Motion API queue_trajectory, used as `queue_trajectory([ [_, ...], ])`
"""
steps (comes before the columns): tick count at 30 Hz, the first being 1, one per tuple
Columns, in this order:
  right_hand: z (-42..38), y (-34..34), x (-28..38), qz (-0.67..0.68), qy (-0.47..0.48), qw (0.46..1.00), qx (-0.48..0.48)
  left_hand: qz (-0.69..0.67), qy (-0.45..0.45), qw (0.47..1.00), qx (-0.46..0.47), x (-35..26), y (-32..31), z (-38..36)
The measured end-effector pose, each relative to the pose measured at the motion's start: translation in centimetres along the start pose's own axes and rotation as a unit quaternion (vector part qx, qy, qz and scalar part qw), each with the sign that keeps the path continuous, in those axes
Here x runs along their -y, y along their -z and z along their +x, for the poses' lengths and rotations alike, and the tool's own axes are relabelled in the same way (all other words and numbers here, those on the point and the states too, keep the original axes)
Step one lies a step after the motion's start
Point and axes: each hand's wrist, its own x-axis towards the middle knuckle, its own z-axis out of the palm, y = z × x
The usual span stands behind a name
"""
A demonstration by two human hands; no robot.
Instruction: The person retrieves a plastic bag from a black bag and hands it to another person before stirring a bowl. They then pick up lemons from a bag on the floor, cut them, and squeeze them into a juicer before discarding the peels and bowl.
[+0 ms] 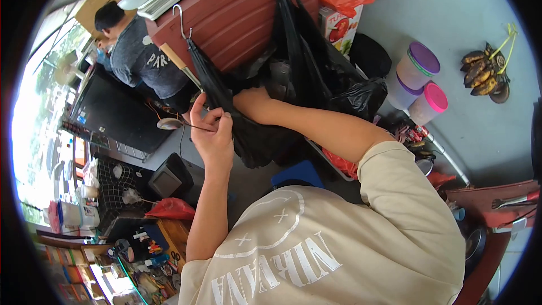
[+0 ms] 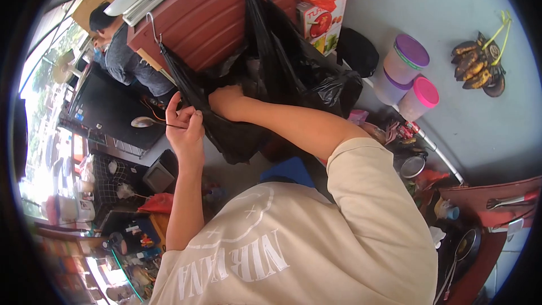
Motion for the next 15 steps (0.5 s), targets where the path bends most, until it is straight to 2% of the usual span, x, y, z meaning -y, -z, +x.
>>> queue_trajectory([
  [4, -0.5, 0.9, 0.2, 0.052, -0.031, 0.998, 0.011, 0.025, -0.001, 1.0, 0.004, -0.6, 0.5, -0.1],
  [6, -2.0, 1.3, -0.4, 0.129, 0.052, 0.983, -0.12, 0.033, -0.01, 0.999, 0.006, 0.1, 1.0, 0.2],
  [7, -2.2, 1.3, -0.8, 0.132, 0.06, 0.982, -0.118, 0.037, -0.017, 0.999, 0.011, 0.2, 1.3, 0.3],
  [9, -2.3, 1.3, -1.7, 0.205, 0.159, 0.932, -0.254, 0.029, -0.015, 0.999, 0.009, 0.0, 1.2, 0.1],
  [10, -2.7, 1.8, -1.8, 0.206, 0.165, 0.931, -0.251, 0.016, -0.01, 1.0, 0.014, -0.1, 1.1, 0.0],
  [13, -4.2, 3.4, -1.9, 0.253, 0.073, 0.941, -0.212, 0.016, -0.018, 1.0, 0.012, -0.2, 0.8, 0.0],
  [15, -4.3, 3.1, -2.0, 0.259, 0.07, 0.938, -0.221, 0.017, -0.021, 1.0, 0.01, -0.1, 0.8, 0.0],
])
